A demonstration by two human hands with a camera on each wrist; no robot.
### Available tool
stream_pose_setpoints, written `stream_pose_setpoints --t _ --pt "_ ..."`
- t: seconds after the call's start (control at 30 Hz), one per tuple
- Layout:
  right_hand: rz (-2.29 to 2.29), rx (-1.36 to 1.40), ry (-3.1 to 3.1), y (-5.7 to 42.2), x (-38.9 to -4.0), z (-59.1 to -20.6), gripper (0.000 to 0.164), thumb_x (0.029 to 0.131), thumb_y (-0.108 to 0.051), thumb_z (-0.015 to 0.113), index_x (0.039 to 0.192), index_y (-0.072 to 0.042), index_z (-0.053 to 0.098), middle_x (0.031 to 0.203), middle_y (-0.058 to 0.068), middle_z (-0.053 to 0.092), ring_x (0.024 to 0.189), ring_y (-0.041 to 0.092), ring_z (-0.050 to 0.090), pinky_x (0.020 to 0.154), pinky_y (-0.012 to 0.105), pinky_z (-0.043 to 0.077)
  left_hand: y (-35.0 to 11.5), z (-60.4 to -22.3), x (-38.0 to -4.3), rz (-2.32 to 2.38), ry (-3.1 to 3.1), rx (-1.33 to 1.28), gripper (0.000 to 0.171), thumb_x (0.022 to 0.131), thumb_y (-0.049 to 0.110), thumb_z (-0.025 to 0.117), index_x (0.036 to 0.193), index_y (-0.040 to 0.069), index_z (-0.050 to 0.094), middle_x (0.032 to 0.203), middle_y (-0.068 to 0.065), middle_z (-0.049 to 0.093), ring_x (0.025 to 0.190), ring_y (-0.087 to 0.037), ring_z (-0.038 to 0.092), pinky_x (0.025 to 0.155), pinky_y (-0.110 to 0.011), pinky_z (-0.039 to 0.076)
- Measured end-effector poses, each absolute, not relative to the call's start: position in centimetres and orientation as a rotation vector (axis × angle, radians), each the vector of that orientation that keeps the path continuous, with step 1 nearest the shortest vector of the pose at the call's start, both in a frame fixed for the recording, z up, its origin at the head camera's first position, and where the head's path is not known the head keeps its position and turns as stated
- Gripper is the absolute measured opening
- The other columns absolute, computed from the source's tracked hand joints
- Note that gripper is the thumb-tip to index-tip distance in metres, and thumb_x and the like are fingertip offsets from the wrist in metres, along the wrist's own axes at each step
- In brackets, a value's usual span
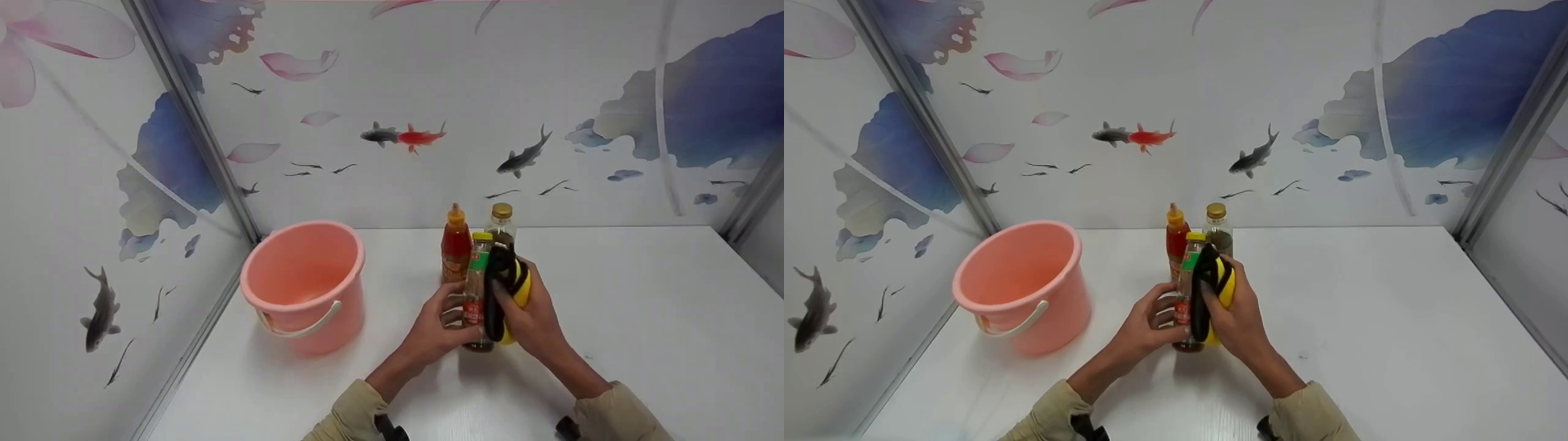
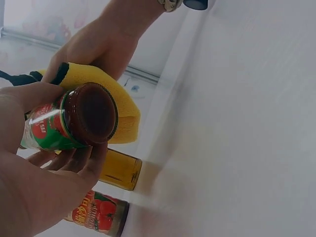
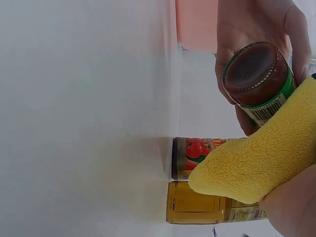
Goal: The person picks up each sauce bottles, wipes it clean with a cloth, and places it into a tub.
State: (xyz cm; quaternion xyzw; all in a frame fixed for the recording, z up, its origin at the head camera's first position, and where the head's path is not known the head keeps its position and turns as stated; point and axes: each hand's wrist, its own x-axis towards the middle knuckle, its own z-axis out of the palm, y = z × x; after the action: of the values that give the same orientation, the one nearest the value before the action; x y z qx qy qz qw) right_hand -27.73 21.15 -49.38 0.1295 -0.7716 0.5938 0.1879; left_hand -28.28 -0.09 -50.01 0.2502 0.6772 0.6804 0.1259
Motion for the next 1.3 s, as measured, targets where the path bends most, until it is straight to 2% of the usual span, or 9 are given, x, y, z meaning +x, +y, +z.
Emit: stream_pose_setpoints --t 0.23,0.33,0.63,0.8,1.03,1.3 --pt "1.663 0.372 -2.157 21.38 -27.67 -49.04 0.050 0.108 -0.020 0.069 0.152 -0.012 0.047 0.125 0.001 0.064 0.106 0.021 0.065 0.093 0.023 0.058 -0.05 -49.88 -28.12 1.983 1.986 0.718 0.069 0.098 0.026 0.082 0.157 0.040 0.049 0.151 0.004 0.059 0.134 -0.017 0.063 0.112 -0.038 0.057" --pt "1.664 0.385 -2.139 21.42 -27.69 -48.90 0.050 0.108 -0.018 0.069 0.152 -0.012 0.048 0.124 0.001 0.064 0.105 0.021 0.065 0.092 0.023 0.059 -0.02 -49.87 -28.06 1.990 1.986 0.729 0.071 0.099 0.026 0.081 0.160 0.041 0.047 0.149 0.003 0.058 0.133 -0.019 0.061 0.111 -0.037 0.057" --pt "1.697 0.436 -2.154 21.26 -27.66 -49.17 0.053 0.107 -0.019 0.071 0.154 -0.015 0.047 0.128 0.002 0.065 0.105 0.021 0.067 0.093 0.024 0.060 0.08 -50.13 -28.25 2.032 2.005 0.732 0.074 0.100 0.021 0.080 0.164 0.026 0.044 0.151 -0.005 0.059 0.127 -0.020 0.064 0.106 -0.036 0.060" --pt "1.694 0.454 -2.177 21.21 -27.67 -49.48 0.053 0.105 -0.019 0.073 0.153 -0.017 0.049 0.126 0.001 0.066 0.104 0.022 0.066 0.092 0.025 0.059 0.03 -50.08 -28.41 2.073 2.033 0.700 0.076 0.099 0.021 0.080 0.165 0.024 0.042 0.150 -0.006 0.059 0.128 -0.021 0.065 0.108 -0.036 0.059" --pt "1.672 0.480 -2.227 21.12 -27.66 -49.80 0.052 0.105 -0.019 0.073 0.152 -0.019 0.050 0.122 0.001 0.066 0.100 0.023 0.065 0.090 0.027 0.060 -0.03 -49.88 -28.63 2.181 2.006 0.601 0.069 0.097 0.023 0.083 0.156 0.019 0.047 0.145 -0.007 0.064 0.125 -0.021 0.068 0.106 -0.036 0.059" --pt "1.673 0.476 -2.246 21.10 -27.60 -49.67 0.050 0.106 -0.022 0.072 0.151 -0.019 0.049 0.123 0.001 0.066 0.102 0.022 0.065 0.092 0.026 0.058 0.03 -49.83 -28.30 2.146 1.995 0.609 0.068 0.098 0.022 0.081 0.157 0.020 0.045 0.149 -0.006 0.062 0.129 -0.022 0.066 0.110 -0.038 0.058"
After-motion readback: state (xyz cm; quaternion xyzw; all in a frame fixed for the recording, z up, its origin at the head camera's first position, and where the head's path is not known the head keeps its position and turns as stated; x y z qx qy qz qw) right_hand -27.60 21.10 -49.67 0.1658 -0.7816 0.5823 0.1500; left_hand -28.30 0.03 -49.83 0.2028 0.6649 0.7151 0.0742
